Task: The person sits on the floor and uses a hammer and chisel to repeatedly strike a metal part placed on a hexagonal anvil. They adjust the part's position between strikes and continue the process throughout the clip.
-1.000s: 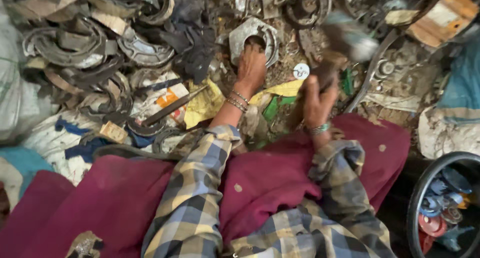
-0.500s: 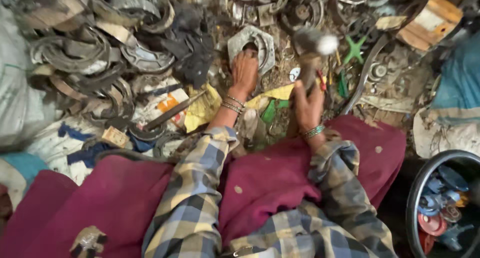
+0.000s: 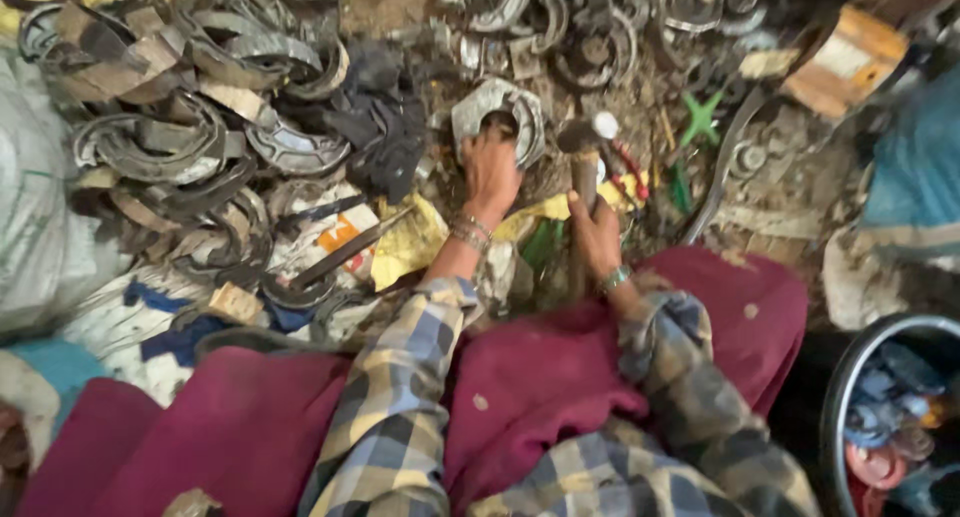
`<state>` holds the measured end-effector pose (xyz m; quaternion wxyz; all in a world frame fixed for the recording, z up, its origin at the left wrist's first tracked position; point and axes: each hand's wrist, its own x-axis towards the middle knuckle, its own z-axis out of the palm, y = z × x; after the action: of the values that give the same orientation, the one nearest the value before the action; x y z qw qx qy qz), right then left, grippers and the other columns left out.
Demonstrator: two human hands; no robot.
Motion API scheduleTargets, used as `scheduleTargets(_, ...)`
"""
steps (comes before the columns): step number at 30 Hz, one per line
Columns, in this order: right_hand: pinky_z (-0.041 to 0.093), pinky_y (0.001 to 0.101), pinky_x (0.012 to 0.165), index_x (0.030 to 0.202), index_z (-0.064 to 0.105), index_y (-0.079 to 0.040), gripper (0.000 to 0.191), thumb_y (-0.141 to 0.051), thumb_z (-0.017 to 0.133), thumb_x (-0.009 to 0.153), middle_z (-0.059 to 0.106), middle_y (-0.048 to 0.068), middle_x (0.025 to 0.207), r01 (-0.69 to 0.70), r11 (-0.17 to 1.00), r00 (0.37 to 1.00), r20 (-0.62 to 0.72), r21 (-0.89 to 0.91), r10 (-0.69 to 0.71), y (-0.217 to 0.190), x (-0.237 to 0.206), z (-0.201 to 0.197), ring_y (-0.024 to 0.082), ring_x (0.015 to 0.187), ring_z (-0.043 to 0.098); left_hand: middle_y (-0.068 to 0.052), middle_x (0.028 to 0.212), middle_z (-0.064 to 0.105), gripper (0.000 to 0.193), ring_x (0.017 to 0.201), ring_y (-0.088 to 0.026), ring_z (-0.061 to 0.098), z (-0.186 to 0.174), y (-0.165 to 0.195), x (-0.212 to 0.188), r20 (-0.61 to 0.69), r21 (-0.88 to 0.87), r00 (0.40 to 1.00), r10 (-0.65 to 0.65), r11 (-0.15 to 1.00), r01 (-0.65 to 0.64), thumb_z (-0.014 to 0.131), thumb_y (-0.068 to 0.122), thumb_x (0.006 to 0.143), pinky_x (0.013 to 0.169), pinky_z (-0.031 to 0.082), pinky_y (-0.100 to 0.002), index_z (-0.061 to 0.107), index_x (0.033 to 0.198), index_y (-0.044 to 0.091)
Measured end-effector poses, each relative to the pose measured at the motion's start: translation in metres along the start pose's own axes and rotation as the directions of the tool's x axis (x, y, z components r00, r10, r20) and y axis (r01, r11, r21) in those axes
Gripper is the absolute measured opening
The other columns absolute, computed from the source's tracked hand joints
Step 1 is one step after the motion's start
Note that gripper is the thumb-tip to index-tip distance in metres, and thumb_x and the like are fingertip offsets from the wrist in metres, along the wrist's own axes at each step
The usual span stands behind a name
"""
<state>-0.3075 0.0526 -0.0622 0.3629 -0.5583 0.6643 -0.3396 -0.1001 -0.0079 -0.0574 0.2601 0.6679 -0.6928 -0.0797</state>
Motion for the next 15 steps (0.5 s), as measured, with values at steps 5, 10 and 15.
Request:
scheduleTargets(5,0.055,0.0417,0.088,0.132,0.056,0.007,0.041,-0.034,0.059,0.123,0.069,0.017,0.115,0.519,0.855,0.837,-0.218,0.027,-0.501,-0.048,-0.013,-0.051,0.025,0.096,0.064,-0.021,0.123,0.065,0.034,0.115,-0.035,0.060,0.011,-0.001,-0.004,0.062,0.039,0.997,-0.041,0.998,0.039,0.086,0.023,0.069,0.101,0.039,-0.053,0.077,0.098,0.009)
scheduleTargets(10,0.056,0.0334,0.057,0.121,0.052,-0.003,0.047,-0.045,0.067,0.105,0.062,0.007,0.087,0.513,0.638,0.855,-0.278,0.574,-0.437,-0.086,-0.016,-0.068,0.016,0.066,0.064,-0.022,0.114,0.067,0.035,0.109,-0.036,0.061,0.014,-0.002,-0.012,0.052,-0.017,0.997,-0.049,0.999,0.049,0.084,0.022,0.068,0.096,0.040,-0.054,0.076,0.097,0.005)
scheduleTargets(15,0.049,0.0382,0.063,0.108,0.070,0.000,0.042,-0.042,0.067,0.104,0.064,0.013,0.079,0.062,0.991,0.993,-0.091,-0.116,-0.073,-0.048,-0.008,-0.012,0.021,0.071,0.058,-0.020,0.117,0.068,0.017,0.117,-0.035,0.062,0.013,0.000,-0.006,0.063,0.032,0.997,-0.051,0.998,0.049,0.074,0.006,0.082,0.100,0.041,-0.054,0.077,0.099,0.008)
